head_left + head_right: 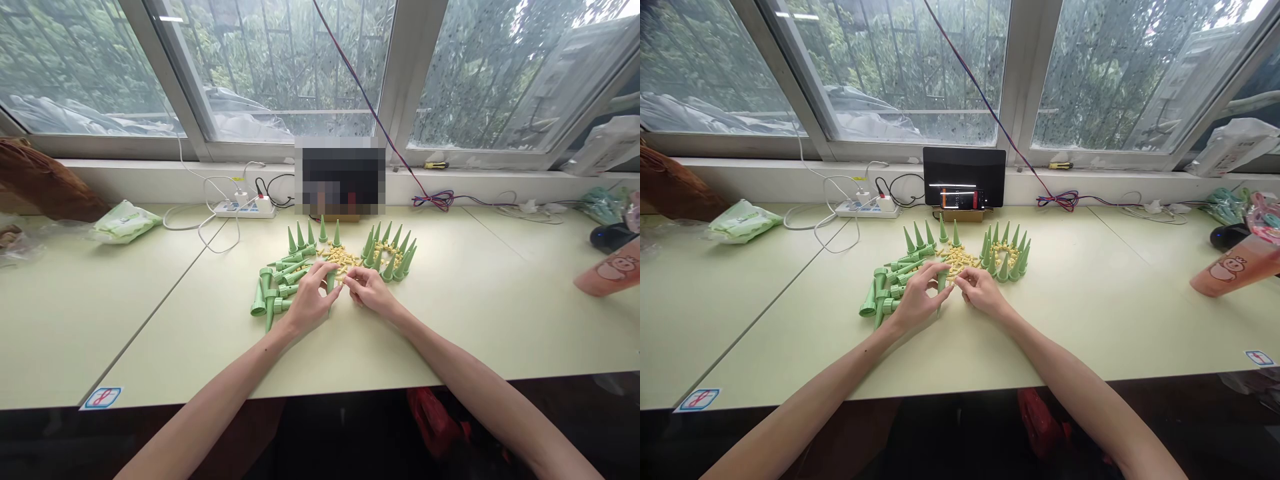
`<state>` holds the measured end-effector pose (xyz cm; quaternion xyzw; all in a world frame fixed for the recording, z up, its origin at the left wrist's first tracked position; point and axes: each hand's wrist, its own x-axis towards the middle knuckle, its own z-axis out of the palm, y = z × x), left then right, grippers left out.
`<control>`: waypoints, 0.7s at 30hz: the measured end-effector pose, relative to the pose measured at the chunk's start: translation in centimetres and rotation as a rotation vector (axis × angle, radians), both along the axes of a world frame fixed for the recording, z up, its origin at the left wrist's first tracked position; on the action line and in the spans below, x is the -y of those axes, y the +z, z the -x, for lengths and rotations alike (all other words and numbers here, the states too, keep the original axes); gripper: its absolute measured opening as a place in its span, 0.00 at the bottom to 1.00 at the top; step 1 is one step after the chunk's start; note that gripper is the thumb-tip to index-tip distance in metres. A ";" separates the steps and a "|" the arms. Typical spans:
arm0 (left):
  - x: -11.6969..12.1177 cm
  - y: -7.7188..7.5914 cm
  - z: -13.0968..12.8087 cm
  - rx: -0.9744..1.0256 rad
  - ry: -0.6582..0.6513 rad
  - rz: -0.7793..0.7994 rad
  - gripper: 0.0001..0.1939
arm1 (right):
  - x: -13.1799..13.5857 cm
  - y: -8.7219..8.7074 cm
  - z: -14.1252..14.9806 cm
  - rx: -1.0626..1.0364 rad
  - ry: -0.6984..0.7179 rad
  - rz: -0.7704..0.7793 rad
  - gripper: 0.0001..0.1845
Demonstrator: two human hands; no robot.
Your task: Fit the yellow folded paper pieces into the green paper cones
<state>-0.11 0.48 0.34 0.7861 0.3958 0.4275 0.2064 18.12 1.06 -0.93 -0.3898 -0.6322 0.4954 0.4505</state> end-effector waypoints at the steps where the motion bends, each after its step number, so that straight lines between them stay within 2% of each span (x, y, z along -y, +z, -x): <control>1: 0.0 0.0 0.0 -0.004 0.000 -0.008 0.16 | 0.0 0.0 0.0 0.000 -0.001 0.001 0.16; 9: 0.0 0.0 0.0 -0.021 -0.002 -0.057 0.15 | 0.0 -0.1 -0.1 0.002 0.005 0.012 0.17; 13: -0.1 -0.1 0.0 -0.002 -0.003 -0.030 0.15 | 0.1 -0.1 0.1 0.006 -0.016 0.015 0.16; 17: -0.3 0.0 0.0 0.097 0.001 0.110 0.16 | 0.1 0.1 0.3 0.039 -0.082 -0.026 0.17; 21: -0.5 0.6 0.0 0.272 -0.023 0.347 0.15 | 0.2 0.3 0.4 0.075 -0.135 -0.050 0.18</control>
